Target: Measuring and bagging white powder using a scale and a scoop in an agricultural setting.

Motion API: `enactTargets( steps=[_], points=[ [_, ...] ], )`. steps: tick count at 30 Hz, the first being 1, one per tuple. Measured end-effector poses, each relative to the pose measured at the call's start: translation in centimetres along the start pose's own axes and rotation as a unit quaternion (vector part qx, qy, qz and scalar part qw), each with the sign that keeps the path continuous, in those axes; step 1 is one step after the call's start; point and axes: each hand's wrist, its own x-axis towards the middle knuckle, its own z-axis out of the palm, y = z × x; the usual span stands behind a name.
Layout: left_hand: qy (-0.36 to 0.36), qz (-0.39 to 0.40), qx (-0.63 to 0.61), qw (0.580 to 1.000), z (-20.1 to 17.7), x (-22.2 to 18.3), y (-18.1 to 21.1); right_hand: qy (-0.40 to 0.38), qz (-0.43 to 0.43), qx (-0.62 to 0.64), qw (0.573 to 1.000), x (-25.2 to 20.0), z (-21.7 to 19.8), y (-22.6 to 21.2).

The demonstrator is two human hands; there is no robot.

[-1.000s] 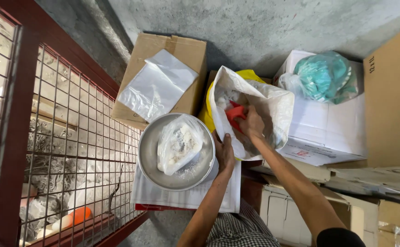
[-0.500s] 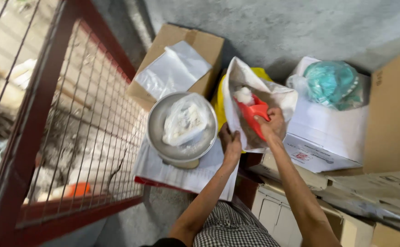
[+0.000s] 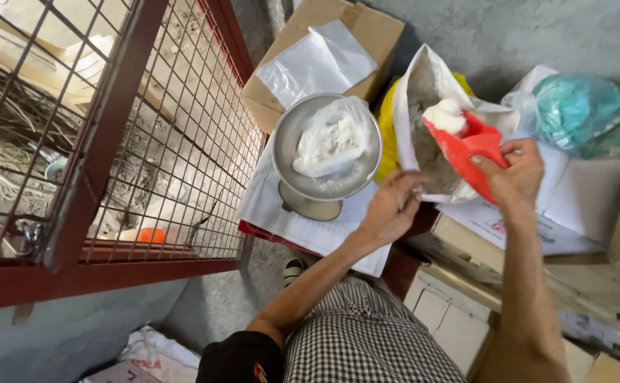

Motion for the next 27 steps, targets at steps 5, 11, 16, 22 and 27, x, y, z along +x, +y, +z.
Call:
enactTargets(
  steps=[5,11,16,22,27],
  points=[
    [0.134,0.116,0.109,0.978,-9.5,1.4,2.8,-0.015,-0.007,-0.01,1.0,-1.4,-3.0,-5.1],
    [0.179,0.092,0.247,0.948,-16.1,3.5,-2.7,-0.057,-0.006,0.007,0.998,-3.4,-1.4,-10.0],
    [0.145,0.04,0.226,0.963,-17.5,4.8,-6.6,-0.103,-0.032,0.042,0.993,-4.0,2.8,-14.0],
    [0.122,-0.026,0.149,0.981,-18.6,6.9,-10.8,-0.126,0.003,-0.03,0.992,-4.2,7.8,-16.5],
    [0.106,-0.125,-0.114,0.98,-19.2,8.0,-10.3,-0.129,-0.034,-0.153,0.979,-4.6,11.1,-16.8]
  ],
)
